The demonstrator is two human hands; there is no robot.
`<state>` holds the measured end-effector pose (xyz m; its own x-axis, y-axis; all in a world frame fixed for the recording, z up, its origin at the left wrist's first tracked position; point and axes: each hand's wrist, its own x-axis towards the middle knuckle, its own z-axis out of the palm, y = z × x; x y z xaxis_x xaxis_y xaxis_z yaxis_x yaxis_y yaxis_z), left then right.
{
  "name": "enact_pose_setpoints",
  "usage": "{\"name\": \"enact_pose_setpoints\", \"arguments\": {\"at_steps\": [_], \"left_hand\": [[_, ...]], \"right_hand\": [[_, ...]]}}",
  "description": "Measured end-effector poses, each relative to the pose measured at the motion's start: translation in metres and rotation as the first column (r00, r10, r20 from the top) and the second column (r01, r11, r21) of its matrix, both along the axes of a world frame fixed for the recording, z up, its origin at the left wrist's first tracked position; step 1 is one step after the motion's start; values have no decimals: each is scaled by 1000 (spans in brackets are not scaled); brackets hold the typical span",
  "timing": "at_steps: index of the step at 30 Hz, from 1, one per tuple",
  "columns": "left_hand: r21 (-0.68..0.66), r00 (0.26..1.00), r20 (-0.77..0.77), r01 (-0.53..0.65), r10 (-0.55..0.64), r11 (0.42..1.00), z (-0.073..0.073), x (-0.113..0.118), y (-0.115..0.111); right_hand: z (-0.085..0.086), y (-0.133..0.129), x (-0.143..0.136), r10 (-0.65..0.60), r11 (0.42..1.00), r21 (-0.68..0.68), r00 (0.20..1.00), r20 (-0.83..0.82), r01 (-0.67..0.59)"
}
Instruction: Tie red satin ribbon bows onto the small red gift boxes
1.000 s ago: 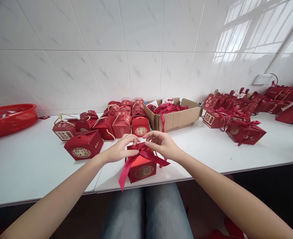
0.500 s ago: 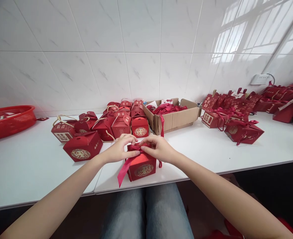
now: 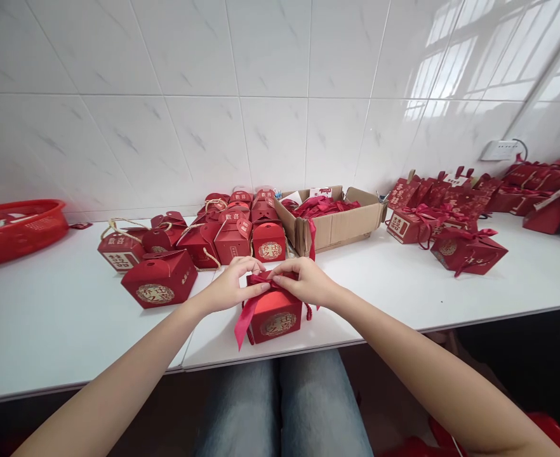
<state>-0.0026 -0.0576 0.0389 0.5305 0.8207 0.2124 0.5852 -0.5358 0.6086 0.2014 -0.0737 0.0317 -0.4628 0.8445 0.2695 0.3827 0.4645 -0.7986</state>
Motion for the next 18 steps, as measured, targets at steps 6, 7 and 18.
{"name": "enact_pose_setpoints", "arguments": {"at_steps": [6,7,18], "left_hand": [[36,998,7,-56,56,998,-3,0,2],[40,998,15,-64,64,997,-4,0,3],[27,996,-46,-76,78,997,-3,4,0]], "right_hand": [[5,6,4,68,994,-89,997,28,-65],[6,6,5,73,993,-95,997,32,-70],[18,5,14,214,971,-132,973,89,-201]]}}
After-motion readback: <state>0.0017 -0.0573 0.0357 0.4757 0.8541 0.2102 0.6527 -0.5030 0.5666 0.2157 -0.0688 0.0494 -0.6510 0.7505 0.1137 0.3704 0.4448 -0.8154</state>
